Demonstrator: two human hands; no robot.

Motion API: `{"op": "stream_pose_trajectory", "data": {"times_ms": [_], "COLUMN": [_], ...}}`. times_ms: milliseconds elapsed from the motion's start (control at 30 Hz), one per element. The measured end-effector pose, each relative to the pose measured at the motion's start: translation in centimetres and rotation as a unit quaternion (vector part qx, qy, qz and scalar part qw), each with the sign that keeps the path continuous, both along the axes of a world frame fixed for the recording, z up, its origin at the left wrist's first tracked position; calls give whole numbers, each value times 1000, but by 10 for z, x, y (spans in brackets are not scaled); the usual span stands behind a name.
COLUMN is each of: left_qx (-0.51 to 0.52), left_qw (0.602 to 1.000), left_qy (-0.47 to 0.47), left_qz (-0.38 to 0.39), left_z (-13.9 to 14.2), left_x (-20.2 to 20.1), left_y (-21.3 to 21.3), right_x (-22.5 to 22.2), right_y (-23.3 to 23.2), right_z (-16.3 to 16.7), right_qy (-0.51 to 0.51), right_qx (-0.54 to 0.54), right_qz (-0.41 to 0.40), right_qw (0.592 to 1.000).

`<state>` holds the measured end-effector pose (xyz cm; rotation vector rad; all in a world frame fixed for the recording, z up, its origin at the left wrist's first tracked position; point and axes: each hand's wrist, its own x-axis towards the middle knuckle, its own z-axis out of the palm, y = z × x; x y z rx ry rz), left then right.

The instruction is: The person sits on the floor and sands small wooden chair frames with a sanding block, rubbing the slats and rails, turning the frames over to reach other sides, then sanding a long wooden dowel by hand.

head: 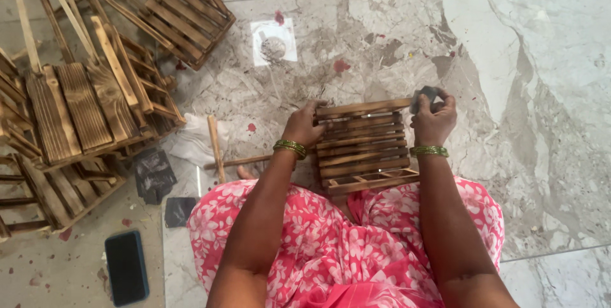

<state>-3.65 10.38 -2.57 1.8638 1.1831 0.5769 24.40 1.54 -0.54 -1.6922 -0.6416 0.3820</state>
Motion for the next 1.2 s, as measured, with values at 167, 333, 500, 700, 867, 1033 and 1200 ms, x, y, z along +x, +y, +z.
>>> {"op": "stream_pose_trajectory", "data": {"times_ms": [167, 333, 500, 700, 867, 1033, 1200], "left_qx": [-28, -4, -38, -131, -142, -183, -185], "left_qw": [998, 993, 961, 917, 867, 850, 868], "left_qy": [-37, -71, -192, -348, -460, -471, -420], "left_qz": [50, 97, 194, 143, 133, 149, 190], "left_z": [10, 1, -7, -3, -5, -12, -10], "left_x": [-6, 8, 26, 26, 30, 24, 22], "left_y": [-9, -20, -37, -38, -37, -36, -33], "right_x": [-7, -16, -17, -7, -6, -28, -75], "right_y": [2, 6, 11, 11, 8, 15, 17], "right_z": [14, 25, 35, 58, 65, 50, 37], "right_qy": [9, -19, 12, -139, -92, -14, -73], "right_qx": [28, 7, 7, -77, -81, -69, 13], "right_qz": [-8, -30, -1, 83, 89, 19, 149], "right_qw": [1000, 999, 1000, 984, 988, 997, 986]}}
